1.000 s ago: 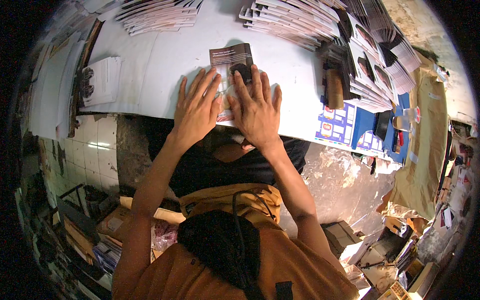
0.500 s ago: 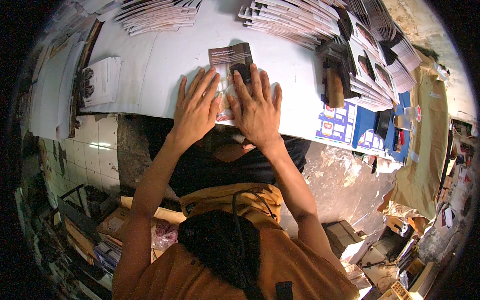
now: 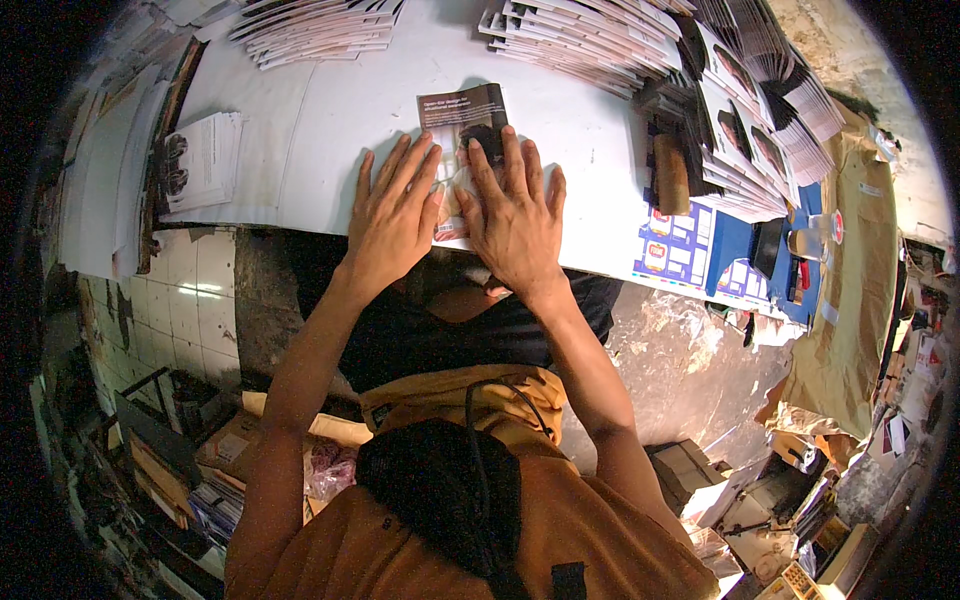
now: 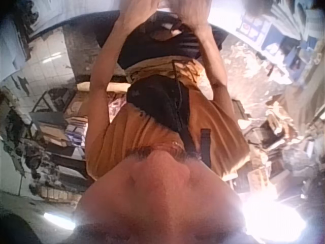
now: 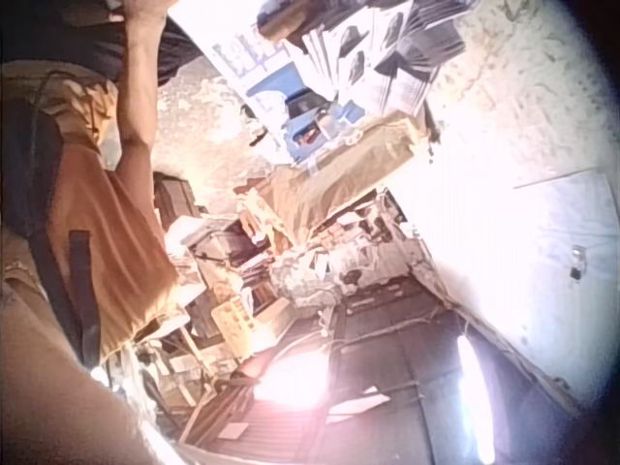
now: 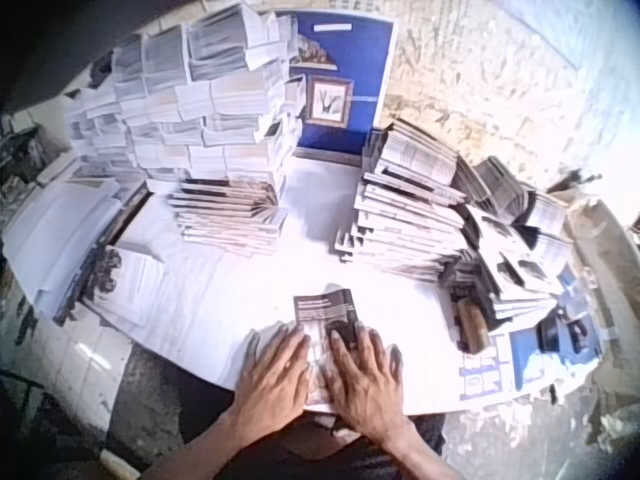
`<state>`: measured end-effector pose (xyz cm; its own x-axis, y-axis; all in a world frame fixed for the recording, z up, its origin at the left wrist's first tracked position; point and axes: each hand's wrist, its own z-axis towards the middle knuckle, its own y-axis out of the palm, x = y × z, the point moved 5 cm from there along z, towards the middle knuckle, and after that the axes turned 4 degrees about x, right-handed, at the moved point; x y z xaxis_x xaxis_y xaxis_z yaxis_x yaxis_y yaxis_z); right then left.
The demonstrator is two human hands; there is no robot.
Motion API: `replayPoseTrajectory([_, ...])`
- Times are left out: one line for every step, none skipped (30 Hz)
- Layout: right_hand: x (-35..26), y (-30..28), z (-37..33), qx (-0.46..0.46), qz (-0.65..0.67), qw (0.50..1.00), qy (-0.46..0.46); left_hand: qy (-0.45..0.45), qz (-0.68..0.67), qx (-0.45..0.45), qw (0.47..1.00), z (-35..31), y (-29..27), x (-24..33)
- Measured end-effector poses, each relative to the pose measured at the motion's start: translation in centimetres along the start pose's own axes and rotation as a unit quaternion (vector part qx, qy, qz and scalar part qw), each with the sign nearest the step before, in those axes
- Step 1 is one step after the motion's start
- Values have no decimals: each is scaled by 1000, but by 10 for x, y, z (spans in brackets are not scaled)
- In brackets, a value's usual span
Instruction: The person is manually applying adhesive to paper brochures. They take a brochure from a stack, apply glue from a small cylindrical container to the edge, and then fold and press the paper to secure it before placing it aside.
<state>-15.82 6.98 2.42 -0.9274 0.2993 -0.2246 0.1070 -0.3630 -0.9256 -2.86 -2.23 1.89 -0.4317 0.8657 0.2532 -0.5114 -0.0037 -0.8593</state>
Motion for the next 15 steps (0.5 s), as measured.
replayPoseTrajectory([0,0,0,-1,1,1000,1,0,-1,0,1000,0,0,0])
replayPoseTrajectory([0,0,0,-2,2,1000,1,0,-1,0,1000,0,0,0])
replayPoseTrajectory([0,-1,0,-2,2,1000,2,0,-3,2,1000,0,0,0])
replayPoseTrajectory([0,-1,0,-3,1,1000,2,1,-5,3,1000,0,-1,0])
replayPoseTrajectory([0,0,0,-4,0,1000,2,1,-5,3,1000,0,-1,0])
replayPoseTrajectory([0,-1,0,-4,1,1000,2,0,-3,1,1000,1,-1,1])
replayPoseTrajectory([0,-1,0,-3,1,1000,3,0,-1,0,1000,1,-1,1])
replayPoseTrajectory([0,-1,0,-3,2,1000,3,0,-1,0,1000,0,-1,0])
replayPoseTrajectory([0,0,0,-3,2,1000,3,-1,0,0,1000,0,0,0])
replayPoseTrajectory([0,0,0,-2,1,1000,2,-2,1,0,1000,0,0,0])
replayPoseTrajectory([0,0,0,-2,0,1000,1,-2,1,0,1000,0,1,0])
replayPoseTrajectory([0,0,0,-2,0,1000,1,-1,2,0,1000,0,1,0])
replayPoseTrajectory([0,0,0,-1,0,1000,2,-1,3,0,1000,0,1,0])
replayPoseTrajectory([0,0,0,-1,1,1000,2,-1,3,0,1000,0,1,0])
replayPoseTrajectory([0,0,0,-1,1,1000,2,-1,2,1,1000,0,1,0])
